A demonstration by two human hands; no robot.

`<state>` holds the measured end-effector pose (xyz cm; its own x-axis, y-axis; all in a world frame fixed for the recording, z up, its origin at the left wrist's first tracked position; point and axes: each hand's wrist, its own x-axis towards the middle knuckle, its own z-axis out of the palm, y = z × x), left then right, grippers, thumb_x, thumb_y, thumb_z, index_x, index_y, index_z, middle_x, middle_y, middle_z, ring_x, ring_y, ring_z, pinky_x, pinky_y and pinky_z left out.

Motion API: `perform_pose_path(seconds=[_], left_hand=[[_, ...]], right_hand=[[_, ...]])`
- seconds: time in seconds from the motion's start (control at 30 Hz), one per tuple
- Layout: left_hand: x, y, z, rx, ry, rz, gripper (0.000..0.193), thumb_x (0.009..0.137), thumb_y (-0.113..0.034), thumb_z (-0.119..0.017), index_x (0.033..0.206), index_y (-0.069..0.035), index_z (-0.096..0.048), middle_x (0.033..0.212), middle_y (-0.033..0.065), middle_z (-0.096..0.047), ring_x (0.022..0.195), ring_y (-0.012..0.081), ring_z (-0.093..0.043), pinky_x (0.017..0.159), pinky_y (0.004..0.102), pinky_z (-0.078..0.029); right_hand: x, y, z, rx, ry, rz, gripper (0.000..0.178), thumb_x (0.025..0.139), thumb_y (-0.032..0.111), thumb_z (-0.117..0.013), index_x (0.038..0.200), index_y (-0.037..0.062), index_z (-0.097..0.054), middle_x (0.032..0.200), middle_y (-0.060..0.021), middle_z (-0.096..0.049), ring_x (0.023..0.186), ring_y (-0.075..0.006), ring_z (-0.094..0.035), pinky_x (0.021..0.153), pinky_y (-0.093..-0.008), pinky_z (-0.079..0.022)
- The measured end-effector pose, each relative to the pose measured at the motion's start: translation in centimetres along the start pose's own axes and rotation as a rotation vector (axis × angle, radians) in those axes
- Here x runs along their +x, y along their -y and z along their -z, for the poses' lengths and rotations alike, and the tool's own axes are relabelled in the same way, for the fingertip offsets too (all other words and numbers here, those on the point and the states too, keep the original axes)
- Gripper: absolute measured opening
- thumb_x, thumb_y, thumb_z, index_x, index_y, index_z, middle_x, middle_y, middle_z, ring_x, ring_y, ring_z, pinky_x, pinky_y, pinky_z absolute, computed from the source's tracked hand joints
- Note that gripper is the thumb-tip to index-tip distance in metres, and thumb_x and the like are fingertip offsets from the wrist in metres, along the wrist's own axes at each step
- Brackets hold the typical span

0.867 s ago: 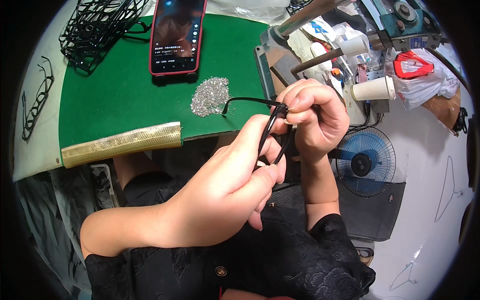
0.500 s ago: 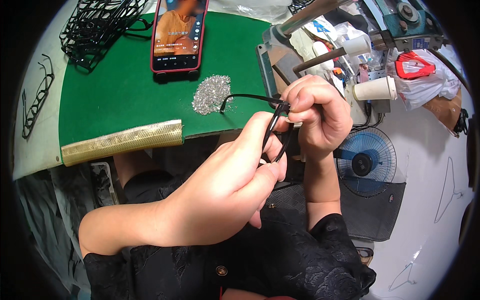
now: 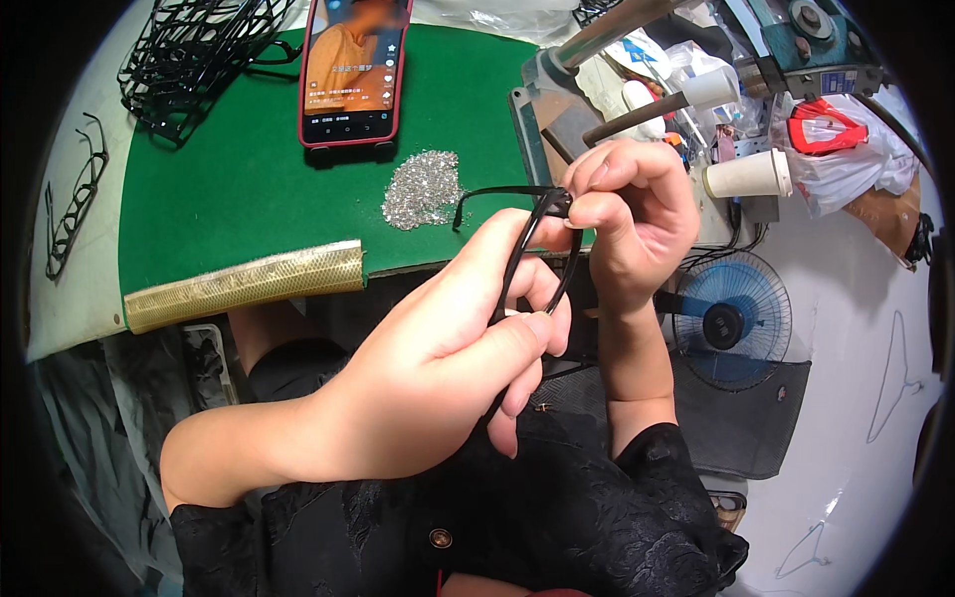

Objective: The person repeatedly picks up black eyeglass frames and small metal screws from a green workbench. They insert the screws into the hinge area of the frames using their fingers, then place the frames back on the table. The process is repeated for multiple frames.

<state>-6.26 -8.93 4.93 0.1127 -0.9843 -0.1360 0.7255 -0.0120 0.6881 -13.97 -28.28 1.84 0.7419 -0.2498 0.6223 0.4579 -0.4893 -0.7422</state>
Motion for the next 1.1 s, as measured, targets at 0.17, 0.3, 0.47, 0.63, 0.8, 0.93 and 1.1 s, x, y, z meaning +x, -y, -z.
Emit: perform_pose_path(seconds=[0.17,0.3,0.47,0.63,0.8,0.93,1.1], left_hand=[[0.2,-0.3,0.4,-0.069,-0.003,-0.032,0.052,0.092,-0.008,-0.044,0.138,0.001,-0.024,0.094,0.0119,-0.049,0.061,0.0135,-0.055,0.045,0.0228,-0.047],[-0.4,-1.2,0.7,-0.034,-0.045,-0.108,0.055,0.089,-0.009,-0.048,0.138,0.004,-0.025,0.091,0.0126,-0.051,0.057,0.0130,-0.053,0.047,0.0217,-0.044],[-1.2,-3.2,-0.4,0.135,-0.341,-0.282,0.060,0.083,-0.015,-0.050,0.135,0.010,-0.032,0.085,0.0122,-0.051,0.046,0.0105,-0.048,0.034,0.0196,-0.038],[-1.1,-2.3,1.3,-0.004,-0.382,-0.395,0.060,0.085,-0.015,-0.047,0.135,0.014,-0.030,0.085,0.0123,-0.050,0.040,0.0090,-0.045,0.029,0.0184,-0.039],[-1.3,-2.4,1.4,0.025,-0.368,-0.396,0.059,0.085,-0.014,-0.048,0.135,0.013,-0.031,0.086,0.0135,-0.050,0.041,0.0097,-0.046,0.029,0.0189,-0.039],[-1.4,-2.1,1.8,0.004,-0.341,-0.369,0.058,0.085,-0.015,-0.050,0.134,0.010,-0.034,0.086,0.0137,-0.050,0.043,0.0106,-0.047,0.031,0.0196,-0.039],[-1.4,-2.9,1.0,0.103,-0.318,-0.308,0.058,0.084,-0.012,-0.050,0.135,0.010,-0.033,0.086,0.0133,-0.050,0.047,0.0118,-0.049,0.033,0.0207,-0.041]], right_hand=[[-0.7,-0.3,-0.5,0.203,-0.064,-0.109,0.013,0.088,0.005,-0.065,0.096,-0.0023,-0.057,0.085,-0.0053,-0.060,0.073,-0.0096,-0.059,0.066,-0.0209,-0.048],[-1.8,-0.8,-0.9,-0.025,-0.055,-0.248,0.005,0.087,0.000,-0.063,0.089,-0.0026,-0.060,0.083,-0.0053,-0.061,0.071,-0.0098,-0.057,0.064,-0.0226,-0.047],[-4.6,-3.5,-1.7,-0.499,0.182,-0.112,0.008,0.075,-0.003,-0.066,0.081,0.0020,-0.063,0.076,-0.0084,-0.057,0.071,-0.0247,-0.056,0.064,-0.0327,-0.046],[-5.3,-4.1,-2.3,-0.583,0.237,-0.103,0.011,0.071,0.001,-0.070,0.078,0.0050,-0.063,0.076,-0.0061,-0.054,0.073,-0.0244,-0.053,0.064,-0.0349,-0.044],[-4.7,-4.2,-2.5,-0.636,0.251,-0.125,0.011,0.071,0.004,-0.071,0.077,0.0041,-0.062,0.076,-0.0066,-0.053,0.074,-0.0254,-0.052,0.066,-0.0362,-0.044],[-4.6,-4.5,-2.9,-0.670,0.279,-0.101,0.011,0.073,0.005,-0.070,0.077,0.0039,-0.060,0.078,-0.0072,-0.052,0.076,-0.0263,-0.051,0.067,-0.0369,-0.043],[-4.1,-4.4,-2.9,-0.794,0.360,-0.008,0.013,0.075,0.010,-0.069,0.078,0.0043,-0.057,0.079,-0.0082,-0.051,0.076,-0.0266,-0.051,0.068,-0.0369,-0.044]])
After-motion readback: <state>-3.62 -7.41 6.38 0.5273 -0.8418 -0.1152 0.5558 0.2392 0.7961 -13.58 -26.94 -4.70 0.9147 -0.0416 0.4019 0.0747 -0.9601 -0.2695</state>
